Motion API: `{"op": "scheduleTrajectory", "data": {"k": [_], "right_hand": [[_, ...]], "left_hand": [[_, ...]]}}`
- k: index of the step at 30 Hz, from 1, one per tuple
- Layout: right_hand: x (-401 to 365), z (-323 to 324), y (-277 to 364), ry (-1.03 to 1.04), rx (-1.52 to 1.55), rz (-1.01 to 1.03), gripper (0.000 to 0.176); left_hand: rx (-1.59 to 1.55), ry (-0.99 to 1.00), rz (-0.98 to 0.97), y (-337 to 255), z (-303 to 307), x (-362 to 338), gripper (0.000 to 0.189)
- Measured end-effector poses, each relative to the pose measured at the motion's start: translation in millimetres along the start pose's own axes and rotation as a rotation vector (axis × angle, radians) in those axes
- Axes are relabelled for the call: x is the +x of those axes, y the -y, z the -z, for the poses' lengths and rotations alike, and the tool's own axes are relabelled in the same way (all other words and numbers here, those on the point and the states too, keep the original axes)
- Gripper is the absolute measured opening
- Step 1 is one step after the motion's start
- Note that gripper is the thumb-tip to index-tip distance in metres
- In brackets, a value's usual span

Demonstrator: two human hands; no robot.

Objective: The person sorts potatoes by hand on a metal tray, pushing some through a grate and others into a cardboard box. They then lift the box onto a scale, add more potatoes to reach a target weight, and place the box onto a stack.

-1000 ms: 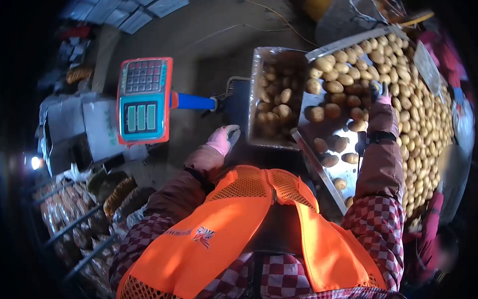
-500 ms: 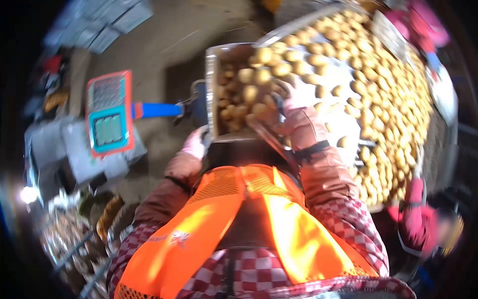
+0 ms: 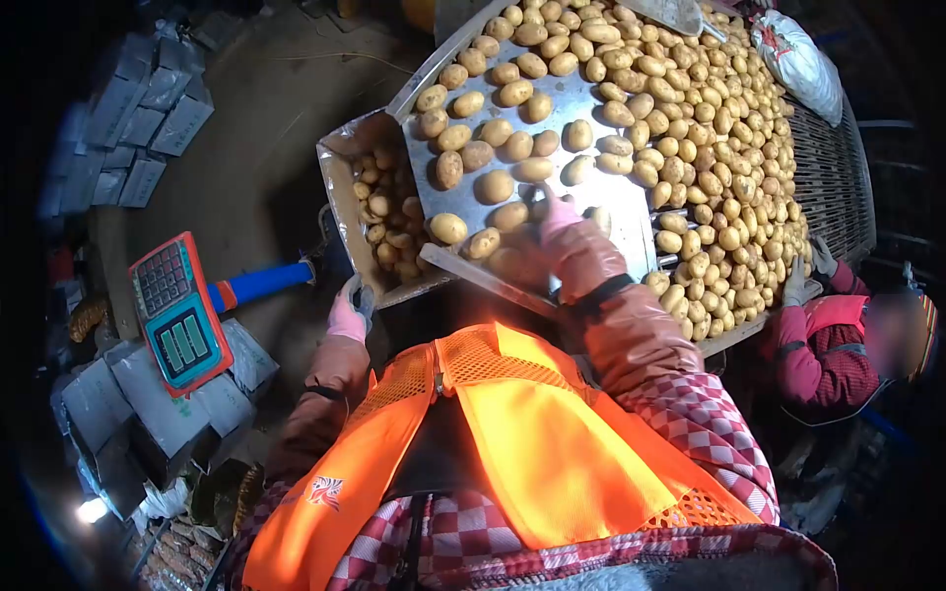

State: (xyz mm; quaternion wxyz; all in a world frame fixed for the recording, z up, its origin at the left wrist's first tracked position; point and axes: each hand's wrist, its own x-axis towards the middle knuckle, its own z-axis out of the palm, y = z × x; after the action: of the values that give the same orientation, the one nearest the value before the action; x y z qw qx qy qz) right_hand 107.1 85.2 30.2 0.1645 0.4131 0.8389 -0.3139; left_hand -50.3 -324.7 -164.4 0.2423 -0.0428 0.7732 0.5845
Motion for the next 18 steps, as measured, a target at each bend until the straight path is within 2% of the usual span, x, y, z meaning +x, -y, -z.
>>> {"op": "scheduleTrajectory", "data": {"k": [1, 3, 4, 5, 7, 8, 9, 11, 13, 16, 18], "right_hand": [[-11, 5, 30, 0.055, -0.032, 0.064, 0.101], [11, -38, 33, -0.059, -0.002, 0.107, 0.098], [16, -47, 44, -0.047, -0.025, 0.1, 0.094], [21, -50, 51, -0.037, -0.048, 0.097, 0.09], [75, -73, 25, 0.197, 0.34, 0.327, 0.082], [92, -82, 18, 0.324, 0.535, 0.441, 0.078], [86, -61, 34, 0.398, 0.896, 0.475, 0.065], [111, -9, 33, 0.074, 0.674, 0.502, 0.053], [141, 38, 29, -0.214, 0.46, 0.441, 0.054], [186, 73, 11, -0.299, 0.289, 0.204, 0.063], [195, 67, 17, -0.21, 0.22, 0.144, 0.071]], "left_hand": [[-0.003, 0.013, 0.0, -2, 1, -3, 0.041], [-0.024, 0.062, 0.002, -18, 4, -13, 0.04], [-0.04, 0.096, 0.002, -32, 6, -18, 0.04], [0.033, 0.05, -0.039, -46, 5, -26, 0.039], [0.184, -0.052, -0.117, -64, 2, -43, 0.039], [0.217, -0.078, -0.146, -53, 8, -41, 0.039], [0.251, -0.109, -0.177, -29, 16, -32, 0.039], [0.053, -0.165, -0.063, -23, 23, -36, 0.04], [-0.418, -0.225, 0.201, -46, 25, -51, 0.041], [0.233, -0.238, -0.131, 5, 46, -57, 0.037], [0.292, -0.28, -0.134, 13, 53, -67, 0.036]]}}
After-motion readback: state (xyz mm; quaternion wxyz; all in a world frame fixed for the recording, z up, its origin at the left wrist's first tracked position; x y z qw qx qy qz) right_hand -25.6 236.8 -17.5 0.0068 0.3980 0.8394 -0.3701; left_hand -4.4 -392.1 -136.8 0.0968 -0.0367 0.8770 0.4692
